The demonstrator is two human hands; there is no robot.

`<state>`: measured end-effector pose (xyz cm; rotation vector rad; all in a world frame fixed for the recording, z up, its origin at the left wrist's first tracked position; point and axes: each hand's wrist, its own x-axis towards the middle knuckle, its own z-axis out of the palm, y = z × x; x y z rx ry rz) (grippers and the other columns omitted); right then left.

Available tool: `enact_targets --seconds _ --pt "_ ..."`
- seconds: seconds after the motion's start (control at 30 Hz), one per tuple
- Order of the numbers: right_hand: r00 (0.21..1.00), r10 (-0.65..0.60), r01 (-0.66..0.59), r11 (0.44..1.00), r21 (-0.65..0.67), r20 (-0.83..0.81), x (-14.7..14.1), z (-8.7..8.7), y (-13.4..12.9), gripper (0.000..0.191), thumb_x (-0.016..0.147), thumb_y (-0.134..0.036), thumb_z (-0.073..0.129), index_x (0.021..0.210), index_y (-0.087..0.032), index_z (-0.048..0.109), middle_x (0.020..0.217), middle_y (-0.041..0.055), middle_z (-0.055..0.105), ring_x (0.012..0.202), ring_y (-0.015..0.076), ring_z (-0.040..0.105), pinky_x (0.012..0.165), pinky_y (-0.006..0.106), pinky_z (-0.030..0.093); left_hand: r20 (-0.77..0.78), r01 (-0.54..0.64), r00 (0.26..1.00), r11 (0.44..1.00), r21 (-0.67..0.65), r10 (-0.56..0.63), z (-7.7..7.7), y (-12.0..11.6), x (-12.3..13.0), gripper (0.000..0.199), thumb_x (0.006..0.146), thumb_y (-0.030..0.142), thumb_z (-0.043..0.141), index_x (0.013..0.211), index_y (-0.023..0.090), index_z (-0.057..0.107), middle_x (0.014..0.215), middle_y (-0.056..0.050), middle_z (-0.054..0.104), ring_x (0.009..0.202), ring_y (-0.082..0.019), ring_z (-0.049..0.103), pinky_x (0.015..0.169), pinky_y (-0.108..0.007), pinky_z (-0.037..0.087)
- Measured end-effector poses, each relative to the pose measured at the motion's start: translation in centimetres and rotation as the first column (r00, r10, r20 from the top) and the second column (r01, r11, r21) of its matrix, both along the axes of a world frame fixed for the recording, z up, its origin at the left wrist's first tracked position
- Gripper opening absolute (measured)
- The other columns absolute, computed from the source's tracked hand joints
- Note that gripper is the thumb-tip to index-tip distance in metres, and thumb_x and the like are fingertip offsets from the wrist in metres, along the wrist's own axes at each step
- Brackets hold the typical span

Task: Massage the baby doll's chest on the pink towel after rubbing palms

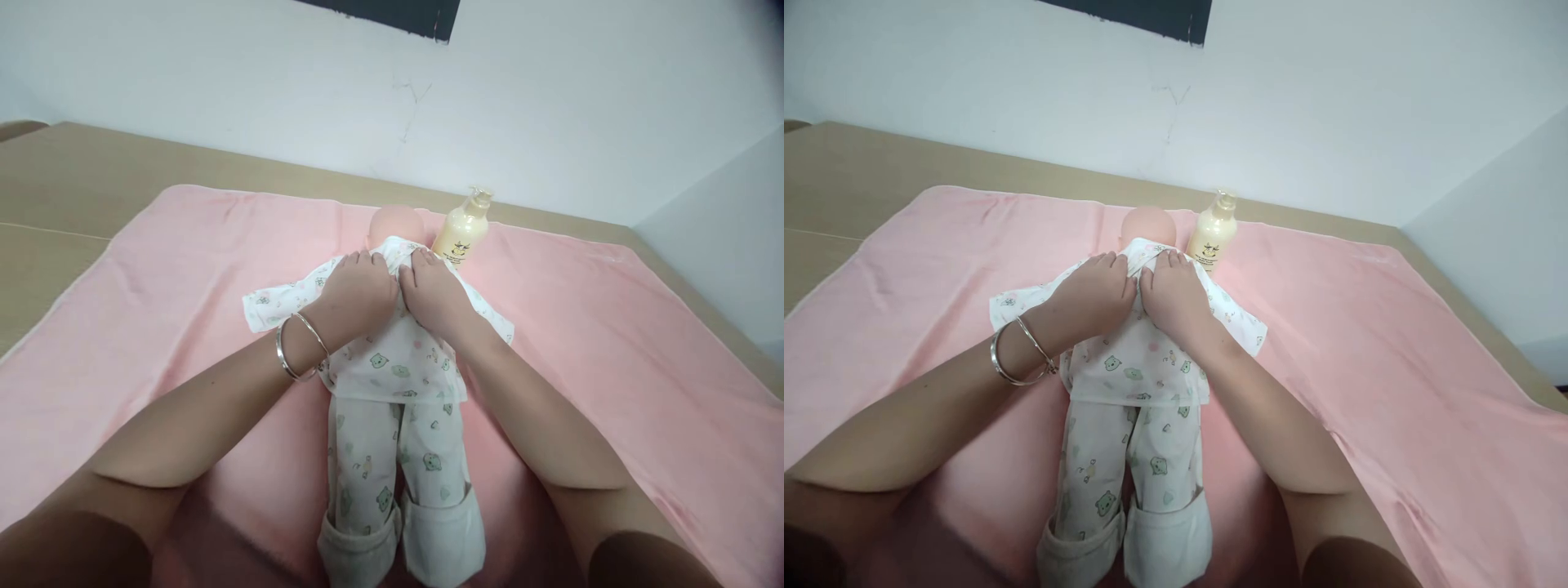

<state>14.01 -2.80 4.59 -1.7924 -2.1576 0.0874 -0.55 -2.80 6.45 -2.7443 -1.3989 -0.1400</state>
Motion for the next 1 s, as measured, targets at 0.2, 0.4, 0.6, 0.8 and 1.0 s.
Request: enact_targets --seconds 0.2,0.4,0.6,0.8,1.0 --pt "0.999 0.042 -0.043 0.998 0.047 0.03 -0.7 0.4 -1.9 0.041 0.099 -0.022 0.025 0.116 -0.006 0.058 0.125 0.0246 0.064 0.128 0.0362 0.054 0.107 0.05 0.045 0.19 -0.152 0.967 0.984 -0.094 0.168 -1.5 2.9 -0.4 0.043 0.101 0.034 0.026 0.098 0.013 0.063 0.092 -0.013 0.068 0.081 -0.021 0.063 0.073 -0.034 0.046" --pt "0.997 0.038 -0.04 0.999 -0.036 -0.061 0.7 0.2 0.4 0.037 0.099 -0.026 0.027 0.112 -0.014 0.06 0.125 0.0206 0.065 0.128 0.0346 0.055 0.108 0.052 0.045 0.108 -0.026 0.994 1.0 0.014 0.024 -0.9 0.2 0.3 0.041 0.098 0.022 0.025 0.097 0.007 0.063 0.105 -0.022 0.065 0.105 -0.031 0.06 0.091 -0.045 0.044" --pt "0.998 0.036 -0.037 0.999 0.017 0.057 -0.8 0.0 -1.6 0.054 0.101 -0.026 0.023 0.139 0.005 0.045 0.144 0.0302 0.05 0.142 0.0374 0.042 0.119 0.053 0.033 0.21 -0.127 0.967 0.988 -0.086 0.142 -1.6 3.0 -0.4 0.039 0.1 0.028 0.028 0.088 0.014 0.063 0.088 -0.012 0.067 0.078 -0.02 0.061 0.072 -0.034 0.045" --pt "0.995 0.094 -0.094 0.996 -0.01 -0.019 -0.2 0.4 -1.1 0.049 0.101 -0.023 0.022 0.135 -0.004 0.051 0.14 0.0246 0.056 0.138 0.0332 0.048 0.116 0.052 0.038 0.063 -0.027 0.998 0.998 0.059 0.023 -1.1 1.3 -0.2 0.037 0.098 0.021 0.029 0.098 0.009 0.064 0.093 -0.016 0.066 0.086 -0.023 0.062 0.075 -0.036 0.046" --pt "0.995 0.036 -0.041 0.998 -0.053 -0.095 0.7 0.1 0.4 0.049 0.102 -0.028 0.024 0.135 -0.005 0.052 0.144 0.0236 0.054 0.139 0.0326 0.047 0.117 0.052 0.037 0.082 0.005 0.997 0.997 0.074 -0.011 -0.4 0.0 0.2 0.03 0.093 0.012 0.033 0.089 0.011 0.062 0.096 -0.016 0.065 0.089 -0.024 0.061 0.078 -0.037 0.046"
